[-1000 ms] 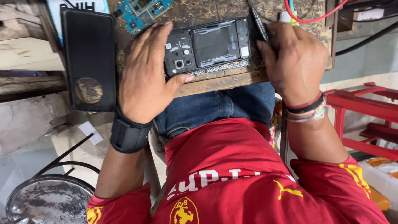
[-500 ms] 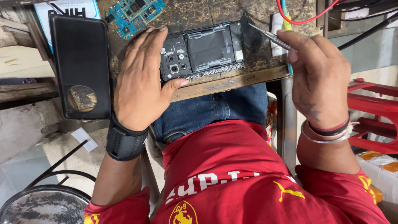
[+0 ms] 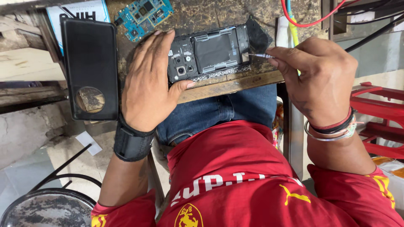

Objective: The person uses a screwdriver and tweezers to remove small components and screws from the internal chassis of a disassembled mobile phone on a workbench.

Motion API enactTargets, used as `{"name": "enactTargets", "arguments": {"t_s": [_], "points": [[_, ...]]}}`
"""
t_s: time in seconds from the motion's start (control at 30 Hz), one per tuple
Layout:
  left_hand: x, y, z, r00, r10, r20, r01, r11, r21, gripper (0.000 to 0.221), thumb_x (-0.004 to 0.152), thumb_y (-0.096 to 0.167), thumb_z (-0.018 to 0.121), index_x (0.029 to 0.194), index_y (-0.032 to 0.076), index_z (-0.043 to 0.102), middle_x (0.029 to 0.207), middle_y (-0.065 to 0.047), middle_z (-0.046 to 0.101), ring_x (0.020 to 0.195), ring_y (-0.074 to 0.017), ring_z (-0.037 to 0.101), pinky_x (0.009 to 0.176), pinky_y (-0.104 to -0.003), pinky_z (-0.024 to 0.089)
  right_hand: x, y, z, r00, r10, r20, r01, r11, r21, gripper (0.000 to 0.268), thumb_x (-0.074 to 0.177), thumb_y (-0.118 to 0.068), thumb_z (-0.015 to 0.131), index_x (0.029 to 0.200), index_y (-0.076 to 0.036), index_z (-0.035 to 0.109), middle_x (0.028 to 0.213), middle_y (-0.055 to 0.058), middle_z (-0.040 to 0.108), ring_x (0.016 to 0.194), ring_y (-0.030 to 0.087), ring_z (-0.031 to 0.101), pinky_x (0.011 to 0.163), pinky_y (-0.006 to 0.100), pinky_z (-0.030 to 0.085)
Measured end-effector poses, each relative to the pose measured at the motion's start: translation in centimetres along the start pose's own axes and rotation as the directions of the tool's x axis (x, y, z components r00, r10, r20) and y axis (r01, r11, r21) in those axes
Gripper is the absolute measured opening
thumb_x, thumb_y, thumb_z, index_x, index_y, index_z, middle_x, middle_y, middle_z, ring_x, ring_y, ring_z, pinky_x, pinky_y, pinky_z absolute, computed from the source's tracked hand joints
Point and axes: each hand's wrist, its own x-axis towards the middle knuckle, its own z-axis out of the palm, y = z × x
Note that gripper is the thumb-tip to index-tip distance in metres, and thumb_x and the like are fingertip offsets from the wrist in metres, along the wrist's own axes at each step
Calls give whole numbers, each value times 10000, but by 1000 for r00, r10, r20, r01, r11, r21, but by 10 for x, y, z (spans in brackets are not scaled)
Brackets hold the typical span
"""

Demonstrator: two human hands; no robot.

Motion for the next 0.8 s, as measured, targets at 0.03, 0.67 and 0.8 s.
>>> {"name": "enactTargets", "arguments": {"t_s": [0.03, 0.67, 0.8], "points": [[0, 1, 0, 1000, 3, -1, -3, 1000, -1, 952, 889, 447, 846, 1565, -13, 359, 1539, -242, 494, 1468, -410, 421, 1228, -489, 338, 0, 0, 0, 1000, 1, -2, -1, 1000, -3, 156, 923, -152, 835, 1074, -128, 805, 777, 55, 606, 764, 273, 610, 680, 387, 494], [3, 10, -7, 1000, -8, -21, 8, 1000, -3, 905, 866, 423, 791, 1544, -6, 372, 1522, -230, 501, 1444, -404, 436, 1208, -483, 344, 59, -11, -23, 898, -361, 250, 410, 893, -184, 209, 745, -134, 658, 927, -143, 760, 833, 60, 621, 810, 247, 644, 680, 344, 560], [5, 11, -8, 1000, -26, -17, 25, 1000, -18, 903, 850, 432, 780, 1526, -12, 377, 1508, -237, 499, 1427, -409, 438, 1192, -483, 342, 66, -9, -14, 842, -283, 459, 458, 825, -331, 96, 892, -216, 643, 877, -174, 728, 841, 49, 624, 797, 217, 634, 617, 313, 558]]}}
